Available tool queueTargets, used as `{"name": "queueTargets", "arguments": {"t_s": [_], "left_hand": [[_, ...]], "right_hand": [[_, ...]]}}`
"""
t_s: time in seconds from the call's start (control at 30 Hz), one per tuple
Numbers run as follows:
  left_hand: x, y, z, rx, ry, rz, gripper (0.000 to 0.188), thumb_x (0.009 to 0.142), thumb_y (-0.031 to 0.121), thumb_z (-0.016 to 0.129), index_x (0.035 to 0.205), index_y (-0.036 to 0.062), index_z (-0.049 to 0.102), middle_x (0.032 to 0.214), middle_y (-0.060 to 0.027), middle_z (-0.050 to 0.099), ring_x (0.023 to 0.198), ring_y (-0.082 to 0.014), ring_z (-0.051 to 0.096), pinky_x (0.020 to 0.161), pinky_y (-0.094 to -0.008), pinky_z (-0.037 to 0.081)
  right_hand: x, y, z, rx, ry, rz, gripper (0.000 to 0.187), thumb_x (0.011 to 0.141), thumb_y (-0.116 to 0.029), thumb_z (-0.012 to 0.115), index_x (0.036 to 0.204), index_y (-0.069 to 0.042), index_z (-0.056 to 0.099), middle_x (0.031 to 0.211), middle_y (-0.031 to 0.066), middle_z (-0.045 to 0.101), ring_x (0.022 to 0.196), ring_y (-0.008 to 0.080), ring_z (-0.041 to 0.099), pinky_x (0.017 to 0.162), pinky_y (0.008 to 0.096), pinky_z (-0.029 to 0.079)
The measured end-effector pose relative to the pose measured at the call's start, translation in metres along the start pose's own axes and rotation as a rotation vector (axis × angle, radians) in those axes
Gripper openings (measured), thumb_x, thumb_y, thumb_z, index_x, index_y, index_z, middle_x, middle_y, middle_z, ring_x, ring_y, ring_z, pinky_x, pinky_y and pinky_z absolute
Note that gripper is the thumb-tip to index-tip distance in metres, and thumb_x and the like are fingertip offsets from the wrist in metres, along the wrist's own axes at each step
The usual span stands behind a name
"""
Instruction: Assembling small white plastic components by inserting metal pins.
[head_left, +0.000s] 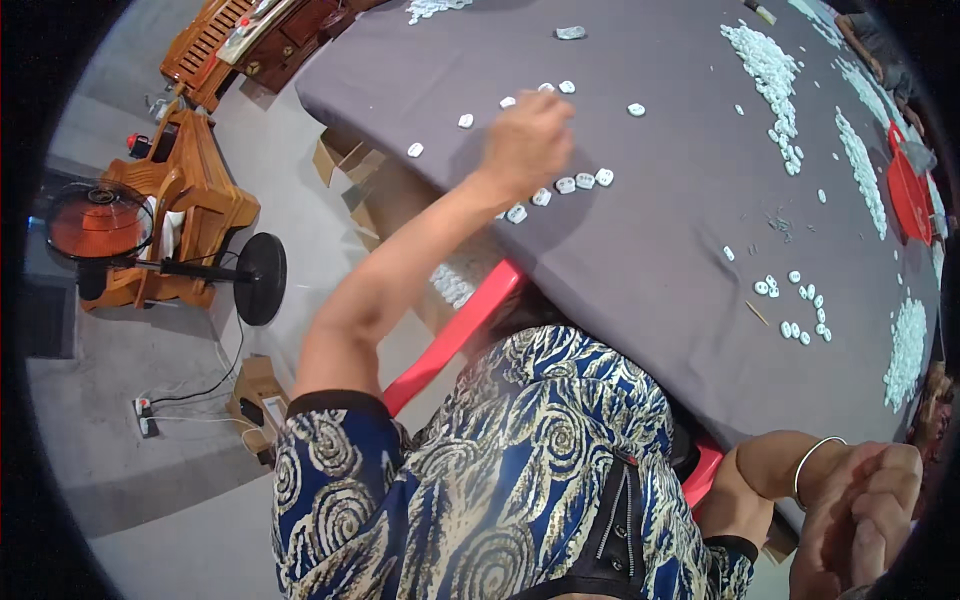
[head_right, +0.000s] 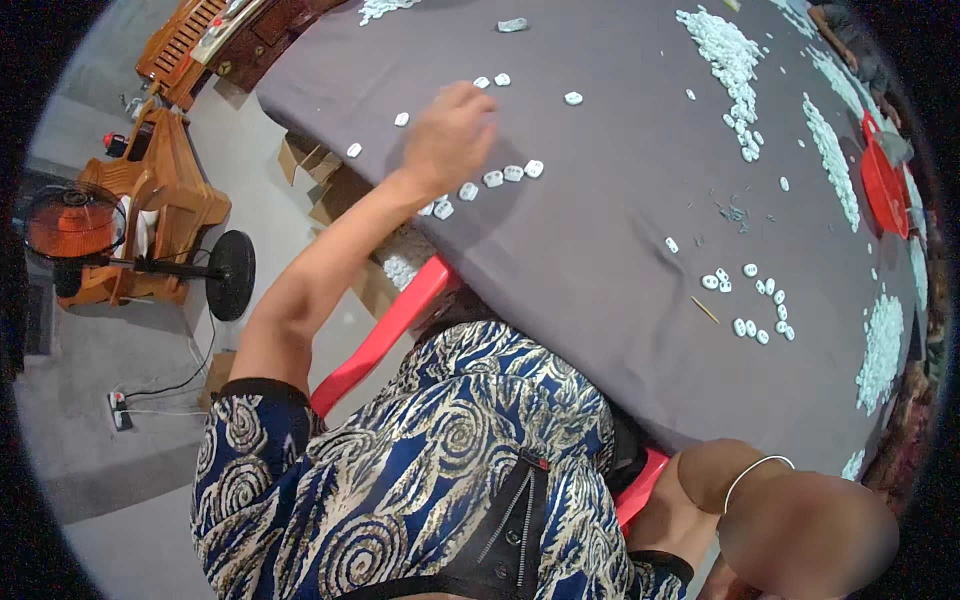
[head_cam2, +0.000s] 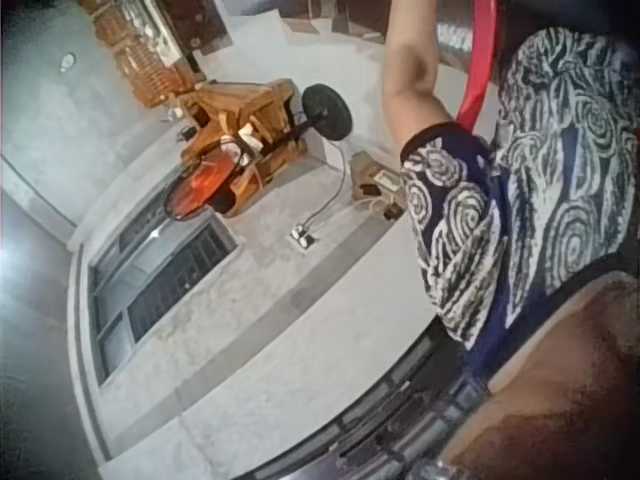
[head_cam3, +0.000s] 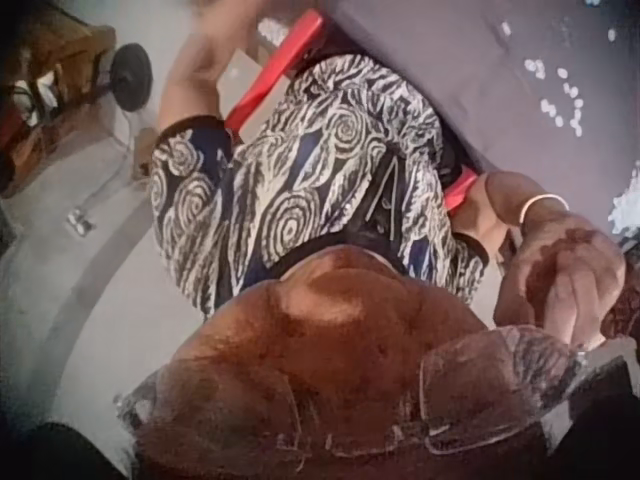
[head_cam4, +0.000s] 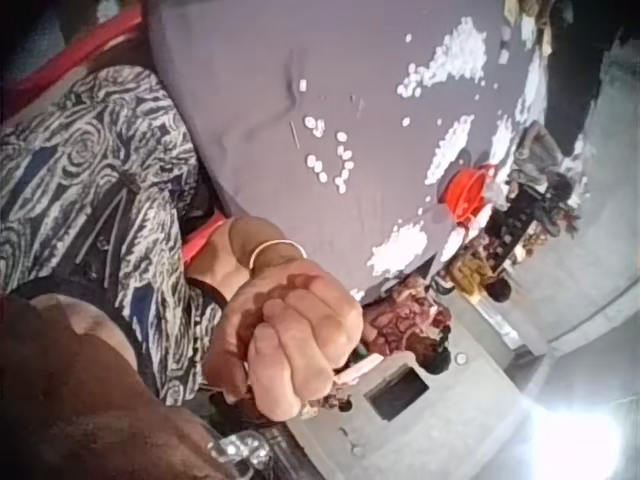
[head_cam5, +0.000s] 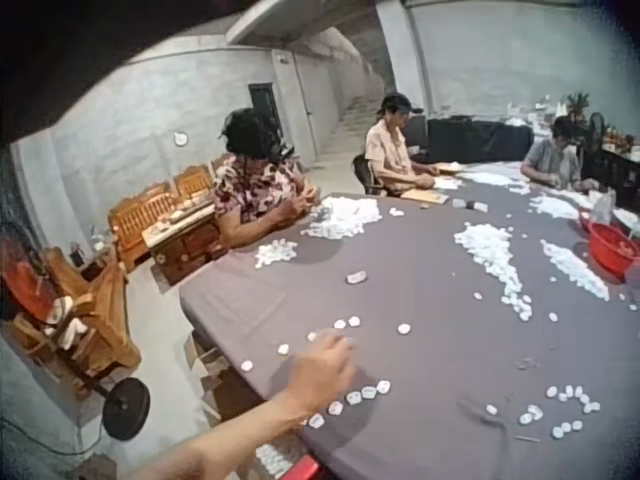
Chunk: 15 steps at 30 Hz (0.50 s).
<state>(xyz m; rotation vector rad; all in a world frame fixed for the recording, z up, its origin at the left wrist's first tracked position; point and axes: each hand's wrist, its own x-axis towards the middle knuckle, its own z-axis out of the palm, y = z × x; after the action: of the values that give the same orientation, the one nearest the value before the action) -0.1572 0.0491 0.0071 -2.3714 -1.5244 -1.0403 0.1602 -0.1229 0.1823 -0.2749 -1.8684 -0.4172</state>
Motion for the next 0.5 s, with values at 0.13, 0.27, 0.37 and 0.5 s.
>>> {"name": "queueTargets", "arguments": {"t_s": [0.13, 0.27, 0.37, 0.5], "left_hand": [[0.046, 0.03, 0.064, -0.076, -0.032, 0.118, 0.02, 0.076, 0.016, 0.066, 0.093, 0.0064, 0.061, 0.102, -0.0092, 0.056, 0.101, -0.0278, 0.055, 0.079, -0.0412, 0.048], [0.083, 0.024, 0.101, 0.034, -0.066, 0.245, 0.022, 0.077, 0.019, 0.066, 0.095, 0.007, 0.059, 0.103, -0.0094, 0.055, 0.102, -0.0274, 0.054, 0.08, -0.0422, 0.047], [0.087, -0.004, 0.113, 0.124, -0.097, 0.194, 0.019, 0.078, 0.02, 0.063, 0.092, 0.007, 0.059, 0.103, -0.0101, 0.055, 0.099, -0.028, 0.055, 0.079, -0.0441, 0.047], [0.065, -0.046, 0.092, 0.226, -0.142, 0.108, 0.016, 0.083, 0.018, 0.056, 0.094, 0.0075, 0.057, 0.103, -0.0112, 0.053, 0.1, -0.0294, 0.054, 0.079, -0.0457, 0.045]], "right_hand": [[0.002, 0.011, 0.001, 0.057, 0.009, -0.157, 0.035, 0.096, -0.028, 0.035, 0.079, 0.002, 0.042, 0.063, 0.0099, 0.044, 0.04, 0.0161, 0.039, 0.036, 0.0261, 0.033], [0.003, 0.013, 0.002, 0.066, 0.013, -0.211, 0.036, 0.096, -0.025, 0.036, 0.074, 0.003, 0.043, 0.067, 0.0124, 0.046, 0.041, 0.0165, 0.04, 0.037, 0.0265, 0.034], [0.0, 0.018, -0.001, 0.035, -0.006, -0.266, 0.036, 0.096, -0.025, 0.037, 0.075, 0.004, 0.043, 0.068, 0.0138, 0.046, 0.042, 0.0173, 0.04, 0.037, 0.0269, 0.035], [-0.012, 0.016, -0.012, 0.055, 0.033, -0.115, 0.029, 0.091, -0.028, 0.052, 0.085, 0.0, 0.049, 0.074, 0.0145, 0.048, 0.049, 0.0207, 0.047, 0.038, 0.0302, 0.037]]}}
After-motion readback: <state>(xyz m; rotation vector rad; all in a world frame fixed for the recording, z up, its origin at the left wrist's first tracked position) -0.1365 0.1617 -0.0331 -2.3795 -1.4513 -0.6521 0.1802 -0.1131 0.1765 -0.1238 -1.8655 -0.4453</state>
